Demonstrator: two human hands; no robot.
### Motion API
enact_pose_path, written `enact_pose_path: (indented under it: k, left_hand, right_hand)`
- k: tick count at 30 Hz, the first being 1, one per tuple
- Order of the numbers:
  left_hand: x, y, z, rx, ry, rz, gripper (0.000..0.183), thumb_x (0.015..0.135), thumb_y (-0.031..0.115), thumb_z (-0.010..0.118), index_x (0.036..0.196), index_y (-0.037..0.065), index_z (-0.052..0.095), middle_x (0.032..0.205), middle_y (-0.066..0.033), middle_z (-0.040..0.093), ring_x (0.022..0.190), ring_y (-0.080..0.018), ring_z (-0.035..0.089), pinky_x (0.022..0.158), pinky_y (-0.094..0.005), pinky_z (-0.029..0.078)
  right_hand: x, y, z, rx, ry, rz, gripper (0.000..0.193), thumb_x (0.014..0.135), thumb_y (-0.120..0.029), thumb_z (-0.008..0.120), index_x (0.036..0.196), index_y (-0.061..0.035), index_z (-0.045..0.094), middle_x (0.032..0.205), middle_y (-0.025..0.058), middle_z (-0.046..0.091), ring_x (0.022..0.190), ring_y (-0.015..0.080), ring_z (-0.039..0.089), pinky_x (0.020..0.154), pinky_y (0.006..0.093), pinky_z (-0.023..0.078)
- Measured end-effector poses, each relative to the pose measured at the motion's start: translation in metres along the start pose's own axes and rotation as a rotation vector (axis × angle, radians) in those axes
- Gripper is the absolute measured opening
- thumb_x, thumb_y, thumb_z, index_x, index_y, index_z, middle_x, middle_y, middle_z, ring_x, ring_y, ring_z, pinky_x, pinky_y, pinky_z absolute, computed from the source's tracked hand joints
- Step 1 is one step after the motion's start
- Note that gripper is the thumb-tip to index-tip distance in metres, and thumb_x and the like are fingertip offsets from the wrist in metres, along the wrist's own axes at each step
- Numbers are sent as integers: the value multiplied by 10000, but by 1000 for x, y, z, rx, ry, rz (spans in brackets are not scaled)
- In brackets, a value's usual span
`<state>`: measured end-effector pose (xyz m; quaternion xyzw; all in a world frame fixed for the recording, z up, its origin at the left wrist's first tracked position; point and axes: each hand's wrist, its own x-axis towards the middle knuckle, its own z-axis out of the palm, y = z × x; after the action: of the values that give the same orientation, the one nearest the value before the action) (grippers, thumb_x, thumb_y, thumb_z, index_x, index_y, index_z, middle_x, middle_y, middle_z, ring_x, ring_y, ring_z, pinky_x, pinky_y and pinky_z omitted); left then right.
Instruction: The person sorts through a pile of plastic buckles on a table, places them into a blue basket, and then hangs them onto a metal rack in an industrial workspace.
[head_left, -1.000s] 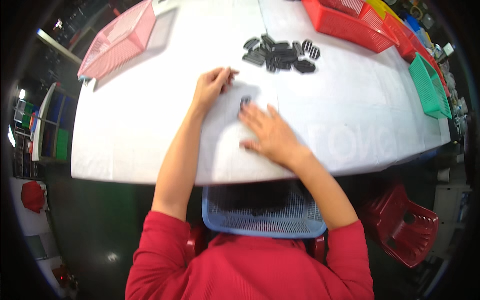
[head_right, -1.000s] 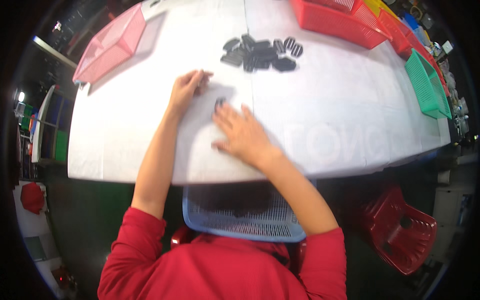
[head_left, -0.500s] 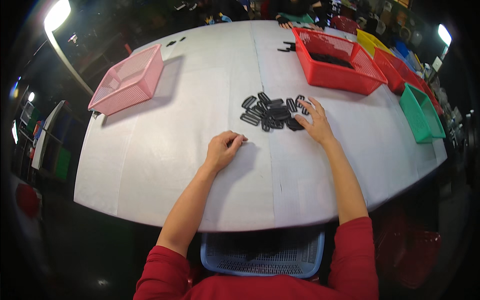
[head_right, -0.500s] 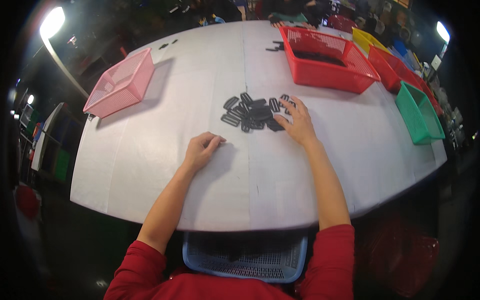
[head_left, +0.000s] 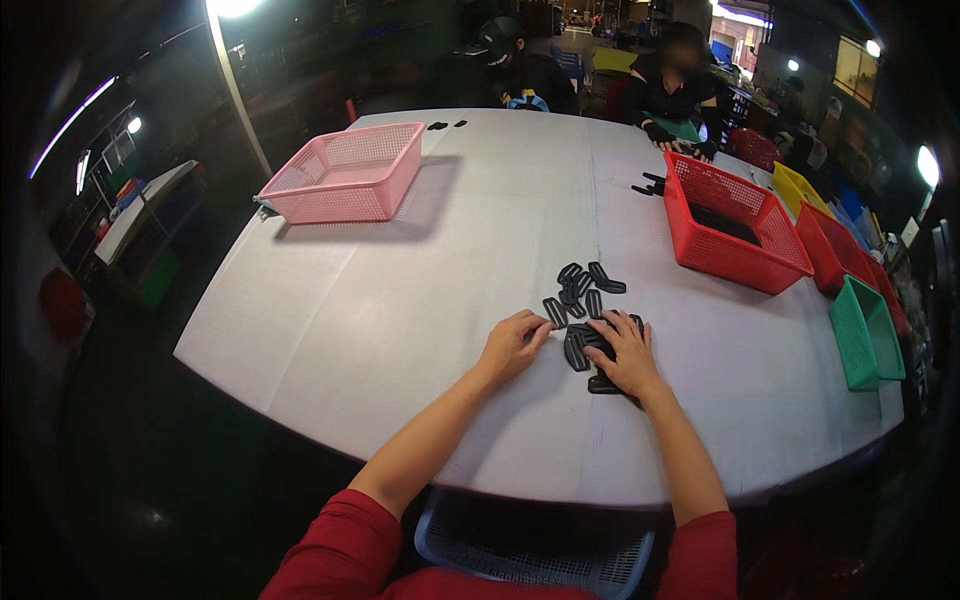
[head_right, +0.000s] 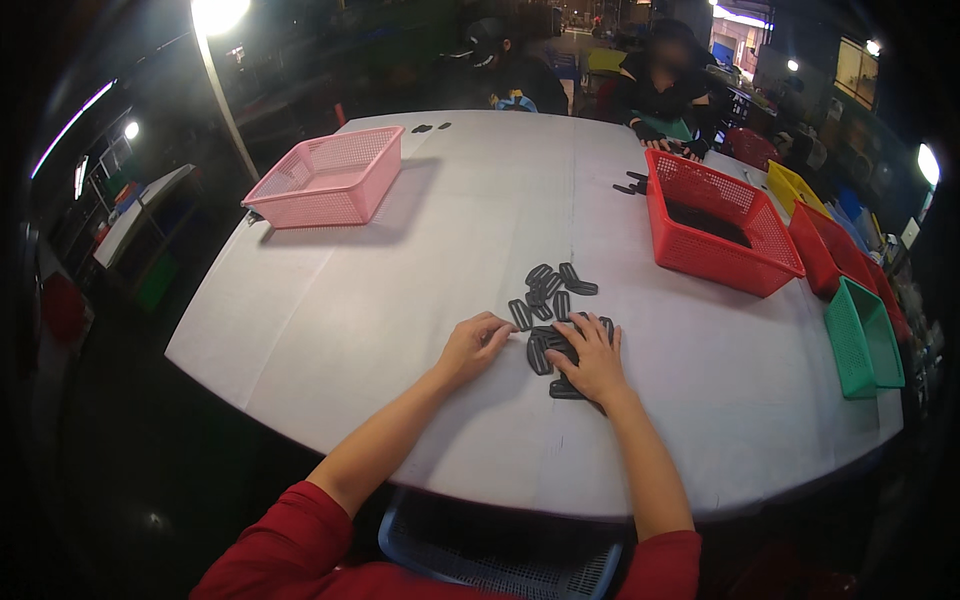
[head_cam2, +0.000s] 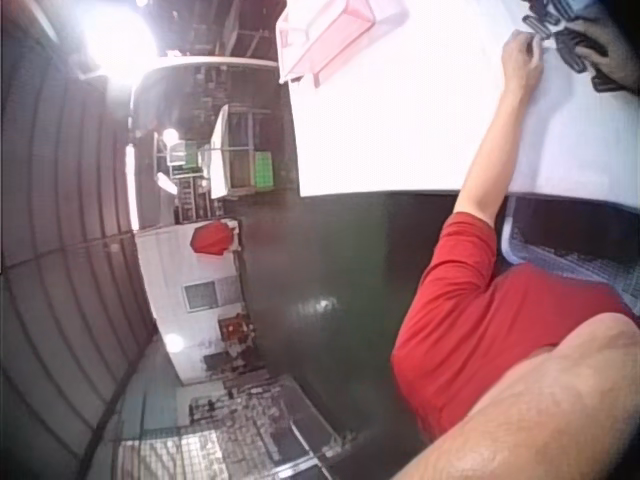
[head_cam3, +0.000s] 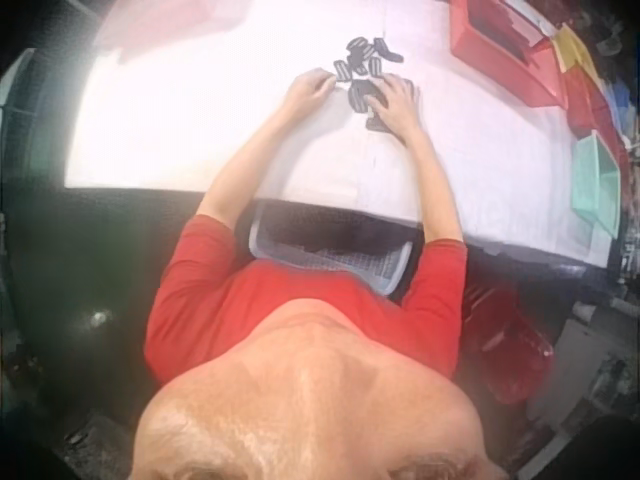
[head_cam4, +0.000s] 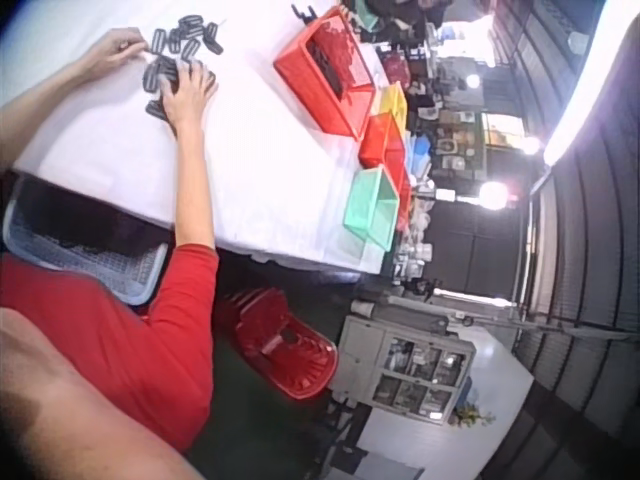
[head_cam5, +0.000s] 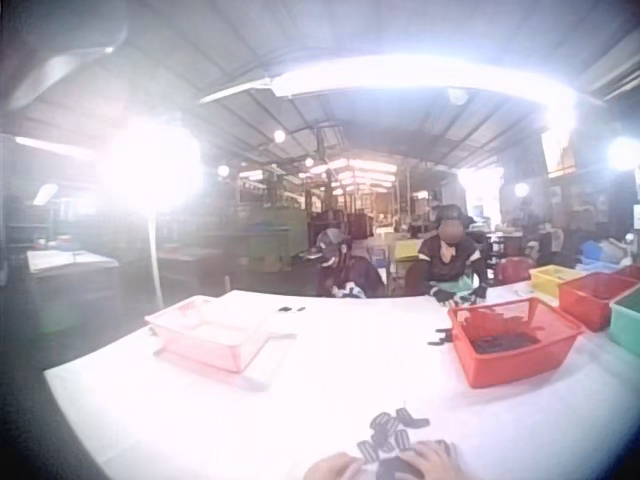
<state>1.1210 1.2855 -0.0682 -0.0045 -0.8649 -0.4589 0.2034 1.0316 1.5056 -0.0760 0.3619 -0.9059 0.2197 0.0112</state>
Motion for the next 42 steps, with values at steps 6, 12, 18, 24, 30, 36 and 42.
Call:
enact_pose_path:
  k: [6,12,18,24,30,36,42]
  left_hand:
    - [-16,0,-3,133,139,120,180,892,101,578,1055,83,651,1065,-95,596,969,-252,561,753,-337,499]
    - [-60,25,-2,189,91,219,187,866,73,595,1046,73,647,1079,-111,592,1004,-301,545,878,-383,458]
    - [-100,64,-25,135,78,116,238,842,12,612,1071,64,646,1112,-134,599,1069,-299,553,925,-375,448]
    - [-146,61,-54,168,130,-55,255,836,-13,612,1083,34,652,1105,-141,615,1064,-279,575,919,-342,450]
    - [-159,74,-33,216,-3,68,289,800,23,657,1085,64,656,1122,-101,609,1060,-286,554,902,-377,453]
    - [-154,76,-32,394,-215,225,296,774,150,712,1060,90,665,1088,-50,618,1070,-254,543,930,-402,415]
    - [-137,81,-14,374,-147,199,305,747,144,731,1036,68,668,1032,-53,629,977,-254,557,849,-364,454]
  right_hand:
    - [-45,-65,5,-38,-66,-144,577,857,-524,575,1337,-212,500,1456,78,363,1400,320,221,1065,694,98]
    - [-89,-86,8,-34,-65,-272,528,862,-476,591,1308,-201,528,1424,84,404,1384,306,259,1064,683,146]
    - [-128,-86,-9,4,25,-391,363,851,-386,632,1177,-230,621,1367,32,477,1361,252,331,1064,652,205]
    - [-149,-68,-20,100,123,-176,331,832,-250,669,1154,-182,641,1322,44,527,1300,267,424,1073,553,279]
    - [-170,-86,-20,83,193,-62,418,778,-256,716,1165,-125,627,1232,60,570,1193,270,504,1025,537,327]
    - [-159,-121,-3,-53,298,96,396,754,-214,720,1115,-76,634,1179,60,581,1113,247,526,1018,564,315]
    - [-171,-104,-14,-194,310,231,260,784,-99,647,1043,-96,673,1104,25,616,1097,231,536,1033,571,309]
